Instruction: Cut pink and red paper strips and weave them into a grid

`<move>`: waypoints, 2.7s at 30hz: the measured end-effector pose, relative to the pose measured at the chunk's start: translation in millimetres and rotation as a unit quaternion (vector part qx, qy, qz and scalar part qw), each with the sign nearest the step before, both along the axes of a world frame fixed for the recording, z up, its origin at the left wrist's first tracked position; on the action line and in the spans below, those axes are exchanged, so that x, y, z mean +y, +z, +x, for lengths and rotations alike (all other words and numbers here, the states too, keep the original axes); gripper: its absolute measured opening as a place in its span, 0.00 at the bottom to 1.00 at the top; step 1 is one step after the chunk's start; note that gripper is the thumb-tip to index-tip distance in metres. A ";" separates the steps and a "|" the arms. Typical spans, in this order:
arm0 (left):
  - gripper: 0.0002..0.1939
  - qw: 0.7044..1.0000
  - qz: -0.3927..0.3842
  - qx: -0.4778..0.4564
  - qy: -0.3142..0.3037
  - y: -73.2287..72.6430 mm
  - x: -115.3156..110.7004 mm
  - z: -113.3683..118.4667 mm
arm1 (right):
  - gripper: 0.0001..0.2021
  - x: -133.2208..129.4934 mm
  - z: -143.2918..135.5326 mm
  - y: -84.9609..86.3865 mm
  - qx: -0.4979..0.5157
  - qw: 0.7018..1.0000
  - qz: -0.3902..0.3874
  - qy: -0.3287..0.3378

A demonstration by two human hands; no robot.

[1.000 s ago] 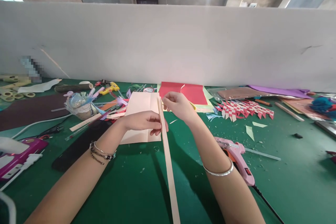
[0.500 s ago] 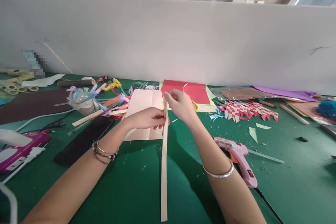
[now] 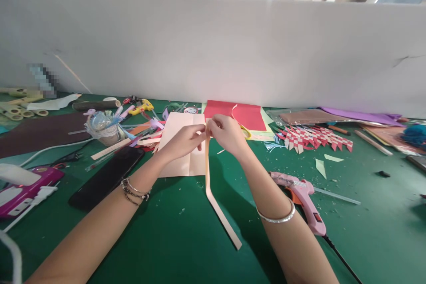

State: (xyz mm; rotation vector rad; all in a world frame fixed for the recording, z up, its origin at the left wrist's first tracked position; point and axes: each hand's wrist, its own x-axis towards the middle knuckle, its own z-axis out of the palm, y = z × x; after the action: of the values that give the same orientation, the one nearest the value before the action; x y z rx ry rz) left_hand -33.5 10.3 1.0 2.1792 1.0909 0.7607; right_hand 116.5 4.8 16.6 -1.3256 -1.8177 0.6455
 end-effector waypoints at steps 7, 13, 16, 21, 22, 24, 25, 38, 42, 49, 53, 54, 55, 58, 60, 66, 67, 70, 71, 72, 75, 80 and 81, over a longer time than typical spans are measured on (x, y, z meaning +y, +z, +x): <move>0.18 0.984 0.070 -0.141 0.079 -0.1 0.5 0.6 | 0.12 -3.7 -6.8 1.0 0.109 0.986 -0.065 0.104; 0.15 0.972 0.127 -0.165 0.112 0.0 1.3 0.9 | 0.13 -2.8 -10.4 -4.6 0.173 0.970 -0.087 0.149; 0.15 0.972 0.116 -0.178 0.103 -0.6 2.2 1.4 | 0.14 -2.7 -12.7 -5.5 0.198 0.966 -0.098 0.134; 0.17 0.975 0.060 -0.186 0.101 -4.3 4.8 2.1 | 0.13 -2.5 -16.9 -7.8 0.199 0.970 -0.089 0.105; 0.18 0.975 0.053 -0.188 0.103 -5.3 5.4 2.0 | 0.13 -2.6 -17.7 -8.3 0.192 0.972 -0.087 0.102; 0.19 0.974 0.055 -0.192 0.108 -6.9 6.7 1.8 | 0.13 -3.1 -19.4 -9.1 0.186 0.973 -0.086 0.106; 0.19 0.973 0.061 -0.194 0.111 -7.5 7.2 1.9 | 0.13 -3.4 -20.4 -9.4 0.188 0.972 -0.088 0.109; 0.17 0.936 -0.006 -0.306 0.174 -10.3 10.1 1.8 | 0.11 -7.7 -32.8 -17.1 0.264 0.960 -0.078 0.054; 0.21 0.939 -0.136 -0.298 0.105 -4.9 6.8 4.6 | 0.12 -5.0 -28.9 -15.2 0.288 0.955 -0.062 0.023; 0.20 0.972 0.062 -0.208 0.094 -6.7 -0.8 8.1 | 0.14 -3.8 -21.4 -9.7 0.290 0.955 -0.065 0.021; 0.24 0.970 0.100 -0.179 0.132 -7.6 -2.1 7.4 | 0.18 -8.3 -23.8 -5.8 0.209 0.973 -0.082 0.053; 0.24 0.969 0.099 -0.180 0.134 -7.5 -2.3 7.6 | 0.18 -9.0 -24.3 -5.3 0.204 0.973 -0.082 0.064; 0.24 0.968 0.097 -0.187 0.136 -7.5 -2.5 8.1 | 0.18 -9.5 -24.6 -5.1 0.205 0.972 -0.081 0.075; 0.23 0.962 0.089 -0.219 0.136 -7.7 -2.1 9.5 | 0.17 -10.4 -24.8 -5.3 0.211 0.971 -0.078 0.082; 0.23 0.955 0.084 -0.242 0.150 -7.5 -1.3 9.4 | 0.17 -11.1 -25.3 -5.9 0.205 0.973 -0.079 0.075; 0.26 0.953 0.004 -0.270 0.137 -3.5 -0.2 6.8 | 0.16 -11.6 -26.4 -6.2 0.224 0.972 -0.056 0.053; 0.26 0.960 -0.013 -0.255 0.114 -2.9 -0.7 7.4 | 0.16 -10.9 -25.4 -5.9 0.240 0.969 -0.046 0.045; 0.22 0.972 -0.016 -0.226 0.059 -2.0 -3.0 11.0 | 0.16 -8.6 -21.0 -4.2 0.285 0.958 -0.030 0.023; 0.20 0.974 0.002 -0.222 0.054 -2.1 -3.9 12.1 | 0.16 -8.3 -19.8 -3.5 0.291 0.956 -0.032 0.020; 0.20 0.974 0.023 -0.220 0.058 -2.2 -4.6 12.8 | 0.16 -8.3 -19.0 -2.8 0.290 0.956 -0.036 0.023; 0.20 0.969 0.070 -0.219 0.092 -3.2 -5.6 12.8 | 0.17 -10.0 -19.8 -1.7 0.246 0.967 -0.050 0.046; 0.21 0.965 0.095 -0.214 0.117 -5.3 -4.4 11.1 | 0.16 -13.0 -23.1 -3.1 0.212 0.975 -0.040 0.061; 0.21 0.964 0.096 -0.216 0.122 -5.4 -4.0 10.9 | 0.16 -13.4 -23.3 -3.4 0.209 0.975 -0.039 0.061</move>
State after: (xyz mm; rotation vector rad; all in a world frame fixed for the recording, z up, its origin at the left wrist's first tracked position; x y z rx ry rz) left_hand -22.6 6.3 -4.5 1.9111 1.0964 1.4277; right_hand 93.2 -8.6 13.2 -1.0362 -1.5457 0.9903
